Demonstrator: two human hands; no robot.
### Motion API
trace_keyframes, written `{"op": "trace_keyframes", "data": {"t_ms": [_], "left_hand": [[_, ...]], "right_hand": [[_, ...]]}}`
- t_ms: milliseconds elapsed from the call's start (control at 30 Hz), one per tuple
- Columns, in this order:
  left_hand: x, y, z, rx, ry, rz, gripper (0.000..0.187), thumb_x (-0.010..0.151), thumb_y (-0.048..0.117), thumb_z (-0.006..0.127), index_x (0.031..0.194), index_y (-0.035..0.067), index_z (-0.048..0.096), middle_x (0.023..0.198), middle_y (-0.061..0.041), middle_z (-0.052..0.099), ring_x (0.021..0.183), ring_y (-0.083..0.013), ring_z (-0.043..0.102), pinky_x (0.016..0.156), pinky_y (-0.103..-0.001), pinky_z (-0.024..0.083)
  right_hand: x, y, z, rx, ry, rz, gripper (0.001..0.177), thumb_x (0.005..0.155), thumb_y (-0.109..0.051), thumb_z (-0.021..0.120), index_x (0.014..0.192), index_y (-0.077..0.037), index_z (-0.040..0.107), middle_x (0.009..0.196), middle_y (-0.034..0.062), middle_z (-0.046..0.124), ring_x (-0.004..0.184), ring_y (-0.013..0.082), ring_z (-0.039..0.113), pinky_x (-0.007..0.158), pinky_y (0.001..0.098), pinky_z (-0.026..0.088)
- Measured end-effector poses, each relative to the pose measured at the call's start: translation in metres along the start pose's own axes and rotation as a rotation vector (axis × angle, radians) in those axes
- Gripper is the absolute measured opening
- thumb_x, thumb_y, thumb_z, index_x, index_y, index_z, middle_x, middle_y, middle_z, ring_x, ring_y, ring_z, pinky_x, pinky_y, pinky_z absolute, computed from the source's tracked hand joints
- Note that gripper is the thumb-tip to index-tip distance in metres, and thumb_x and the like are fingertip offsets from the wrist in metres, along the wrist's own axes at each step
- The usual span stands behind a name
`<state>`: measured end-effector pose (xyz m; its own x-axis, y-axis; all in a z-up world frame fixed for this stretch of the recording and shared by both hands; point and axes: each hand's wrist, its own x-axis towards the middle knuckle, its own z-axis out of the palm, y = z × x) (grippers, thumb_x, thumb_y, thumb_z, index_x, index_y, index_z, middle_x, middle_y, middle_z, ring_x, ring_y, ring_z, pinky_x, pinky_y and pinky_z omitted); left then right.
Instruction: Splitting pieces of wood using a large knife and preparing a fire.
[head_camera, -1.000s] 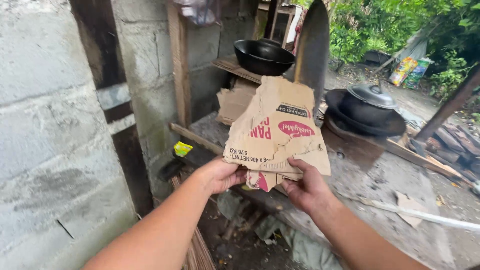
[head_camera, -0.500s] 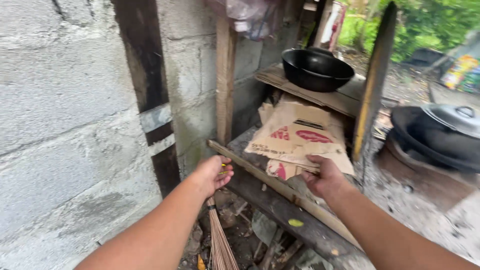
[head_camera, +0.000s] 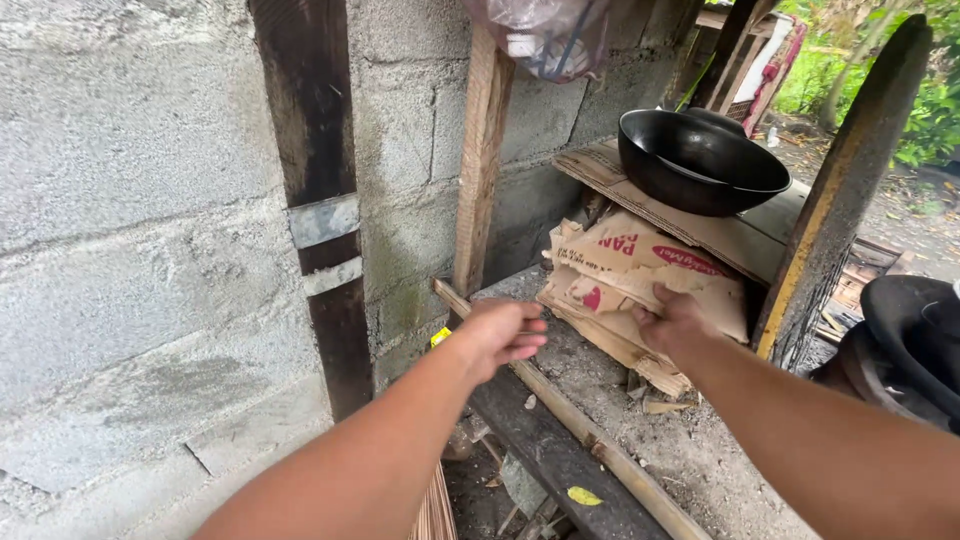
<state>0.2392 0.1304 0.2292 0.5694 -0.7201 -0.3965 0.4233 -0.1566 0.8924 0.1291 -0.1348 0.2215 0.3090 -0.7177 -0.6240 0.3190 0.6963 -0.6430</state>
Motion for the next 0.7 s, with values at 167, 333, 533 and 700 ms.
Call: {"op": "trace_keyframes", "data": {"t_ms": [167,333,533,700], "left_hand": [[0.016,0.006,0.044,-0.037,-0.113,0.052,0.024,0.099,0.019,0.059,0.119,0.01,0.069,0.098,-0.003,0.072,0.085,-0.0131,0.07,0.077,-0.028,0.059],[0.015,-0.002,0.044,-0.027,-0.112,0.047,0.025,0.097,0.023,0.063,0.116,0.008,0.07,0.096,-0.002,0.073,0.082,-0.0126,0.07,0.072,-0.027,0.059],[0.026,-0.015,0.025,0.05,-0.071,-0.018,0.026,0.096,0.025,0.062,0.115,0.011,0.074,0.093,-0.003,0.073,0.071,-0.0113,0.068,0.062,-0.027,0.058],[0.006,0.007,0.039,0.213,-0.114,0.332,0.037,0.093,0.029,0.066,0.12,0.004,0.071,0.108,-0.01,0.075,0.093,-0.0215,0.068,0.076,-0.037,0.055]], "right_hand": [[0.08,-0.048,0.007,0.096,-0.067,0.005,0.031,0.103,-0.019,0.059,0.129,-0.003,0.062,0.139,0.0207,0.056,0.128,0.0252,0.062,0.106,0.0268,0.055],[0.075,-0.04,0.02,-0.024,-0.077,-0.078,0.043,0.108,-0.03,0.045,0.146,-0.011,0.053,0.152,0.0128,0.05,0.14,0.0208,0.052,0.124,0.0334,0.036],[-0.044,0.004,0.01,0.125,0.032,0.023,0.042,0.11,-0.024,0.049,0.148,-0.006,0.046,0.156,0.0222,0.043,0.143,0.0349,0.048,0.122,0.0478,0.04],[-0.1,0.065,-0.007,-0.086,-0.101,0.145,0.038,0.108,-0.035,0.043,0.124,-0.003,0.056,0.14,0.0278,0.057,0.128,0.0407,0.058,0.113,0.0534,0.044]]}}
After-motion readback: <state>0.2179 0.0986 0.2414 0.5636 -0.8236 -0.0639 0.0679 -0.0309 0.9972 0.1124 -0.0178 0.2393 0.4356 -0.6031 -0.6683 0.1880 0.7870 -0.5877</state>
